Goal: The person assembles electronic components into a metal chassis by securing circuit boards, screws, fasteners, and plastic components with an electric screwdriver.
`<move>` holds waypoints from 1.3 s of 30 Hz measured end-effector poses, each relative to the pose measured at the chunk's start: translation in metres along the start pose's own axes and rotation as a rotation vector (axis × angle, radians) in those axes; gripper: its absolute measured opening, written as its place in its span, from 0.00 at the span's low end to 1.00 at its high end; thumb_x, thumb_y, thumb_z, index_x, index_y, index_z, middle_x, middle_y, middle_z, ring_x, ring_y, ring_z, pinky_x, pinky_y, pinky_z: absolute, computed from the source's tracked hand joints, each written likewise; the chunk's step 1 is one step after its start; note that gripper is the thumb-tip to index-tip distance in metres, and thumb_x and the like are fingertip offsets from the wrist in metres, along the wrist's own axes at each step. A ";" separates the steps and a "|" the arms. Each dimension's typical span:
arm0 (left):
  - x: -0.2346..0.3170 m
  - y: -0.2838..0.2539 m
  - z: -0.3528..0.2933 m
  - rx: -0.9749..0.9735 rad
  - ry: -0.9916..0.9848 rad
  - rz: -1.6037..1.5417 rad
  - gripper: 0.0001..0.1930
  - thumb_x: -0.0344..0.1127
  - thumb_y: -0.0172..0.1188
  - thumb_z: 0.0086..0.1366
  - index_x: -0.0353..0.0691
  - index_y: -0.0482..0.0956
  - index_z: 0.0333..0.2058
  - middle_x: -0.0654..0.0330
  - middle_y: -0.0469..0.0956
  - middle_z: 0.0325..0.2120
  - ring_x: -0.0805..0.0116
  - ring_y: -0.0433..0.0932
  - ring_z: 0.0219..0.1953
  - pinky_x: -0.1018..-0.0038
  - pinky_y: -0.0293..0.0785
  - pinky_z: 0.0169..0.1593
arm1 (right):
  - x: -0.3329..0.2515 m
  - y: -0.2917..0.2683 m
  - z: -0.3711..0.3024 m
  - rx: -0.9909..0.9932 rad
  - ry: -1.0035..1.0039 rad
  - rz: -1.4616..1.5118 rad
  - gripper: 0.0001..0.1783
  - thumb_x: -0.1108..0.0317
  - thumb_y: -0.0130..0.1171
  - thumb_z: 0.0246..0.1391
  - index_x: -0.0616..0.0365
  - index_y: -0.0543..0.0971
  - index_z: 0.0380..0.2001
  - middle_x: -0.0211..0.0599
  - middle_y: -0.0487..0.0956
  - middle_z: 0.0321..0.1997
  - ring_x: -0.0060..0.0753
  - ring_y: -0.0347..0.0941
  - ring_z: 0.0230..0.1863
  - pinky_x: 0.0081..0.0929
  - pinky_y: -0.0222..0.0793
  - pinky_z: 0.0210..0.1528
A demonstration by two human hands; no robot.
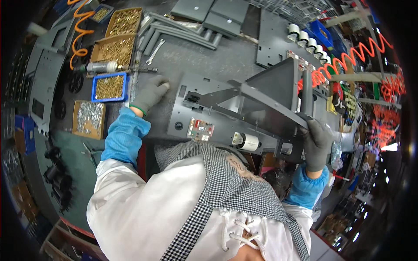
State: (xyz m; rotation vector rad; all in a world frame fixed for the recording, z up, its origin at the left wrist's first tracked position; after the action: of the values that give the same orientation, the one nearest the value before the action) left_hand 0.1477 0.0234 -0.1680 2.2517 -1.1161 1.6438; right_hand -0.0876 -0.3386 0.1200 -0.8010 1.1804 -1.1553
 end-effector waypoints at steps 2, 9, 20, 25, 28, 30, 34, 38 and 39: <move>0.001 0.000 -0.020 0.103 0.079 0.292 0.18 0.44 0.54 0.68 0.37 0.79 0.48 0.45 0.82 0.41 0.47 0.80 0.46 0.61 0.75 0.52 | -0.001 0.022 0.001 -0.011 -0.076 -0.019 0.15 0.79 0.66 0.44 0.59 0.80 0.39 0.46 0.82 0.35 0.50 0.79 0.35 0.35 0.75 0.36; -0.021 0.050 -0.063 0.072 -0.218 0.356 0.18 0.47 0.49 0.71 0.47 0.78 0.52 0.40 0.79 0.47 0.40 0.77 0.51 0.54 0.73 0.53 | -0.015 0.053 -0.003 -0.053 -0.165 -0.064 0.16 0.79 0.62 0.39 0.58 0.80 0.37 0.44 0.82 0.37 0.54 0.79 0.39 0.42 0.75 0.41; -0.005 0.066 -0.081 -0.163 -0.076 -0.655 0.23 0.38 0.56 0.64 0.30 0.74 0.54 0.57 0.79 0.40 0.66 0.77 0.42 0.71 0.72 0.50 | -0.001 0.041 0.000 0.040 -0.100 0.014 0.18 0.78 0.64 0.39 0.54 0.80 0.39 0.43 0.81 0.36 0.52 0.79 0.38 0.40 0.75 0.37; -0.022 0.082 -0.068 0.064 -0.131 -0.465 0.20 0.39 0.55 0.68 0.30 0.75 0.52 0.56 0.79 0.39 0.67 0.76 0.40 0.70 0.72 0.47 | -0.002 0.041 0.010 0.042 -0.058 0.060 0.17 0.75 0.67 0.42 0.53 0.81 0.39 0.40 0.82 0.37 0.50 0.79 0.37 0.38 0.75 0.37; -0.034 0.083 -0.060 0.115 -0.198 -0.493 0.19 0.40 0.55 0.69 0.30 0.76 0.50 0.55 0.80 0.39 0.67 0.76 0.39 0.70 0.72 0.45 | 0.007 0.046 0.014 0.053 -0.060 0.055 0.17 0.74 0.68 0.42 0.52 0.82 0.40 0.39 0.82 0.36 0.49 0.79 0.37 0.38 0.75 0.37; -0.030 0.083 -0.060 0.131 -0.235 -0.450 0.18 0.40 0.55 0.70 0.30 0.77 0.49 0.55 0.80 0.38 0.67 0.76 0.38 0.69 0.72 0.45 | 0.009 0.047 0.016 0.056 -0.070 0.059 0.17 0.74 0.68 0.42 0.52 0.82 0.40 0.39 0.82 0.36 0.49 0.79 0.37 0.37 0.75 0.37; -0.029 0.083 -0.057 0.224 -0.223 -0.603 0.18 0.41 0.56 0.69 0.31 0.78 0.47 0.53 0.80 0.37 0.62 0.77 0.39 0.69 0.73 0.46 | 0.010 0.052 0.026 0.037 -0.115 0.068 0.17 0.74 0.67 0.42 0.52 0.81 0.39 0.39 0.81 0.35 0.49 0.79 0.36 0.38 0.74 0.36; -0.057 0.079 -0.049 0.343 -0.205 -0.023 0.19 0.42 0.59 0.66 0.36 0.78 0.51 0.47 0.81 0.40 0.47 0.79 0.42 0.62 0.73 0.51 | 0.006 0.067 0.023 0.020 -0.187 0.057 0.17 0.78 0.63 0.41 0.54 0.80 0.38 0.41 0.80 0.33 0.52 0.77 0.35 0.40 0.73 0.35; -0.046 0.078 -0.056 0.353 -0.211 -0.023 0.19 0.42 0.59 0.66 0.36 0.78 0.51 0.47 0.81 0.40 0.47 0.79 0.42 0.62 0.73 0.51 | 0.005 0.069 0.021 0.018 -0.194 0.064 0.17 0.78 0.63 0.41 0.54 0.80 0.38 0.41 0.80 0.33 0.52 0.77 0.35 0.40 0.73 0.35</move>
State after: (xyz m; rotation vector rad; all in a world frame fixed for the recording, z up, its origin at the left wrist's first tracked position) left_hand 0.0503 0.0184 -0.2097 2.6984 -0.8906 1.7426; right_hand -0.0496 -0.3273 0.0594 -0.8364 1.0257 -1.0106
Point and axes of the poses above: each hand's wrist, its own z-axis towards the middle knuckle, its own y-axis out of the palm, x = y × z, the point moved 4 cm from there along z, towards the middle knuckle
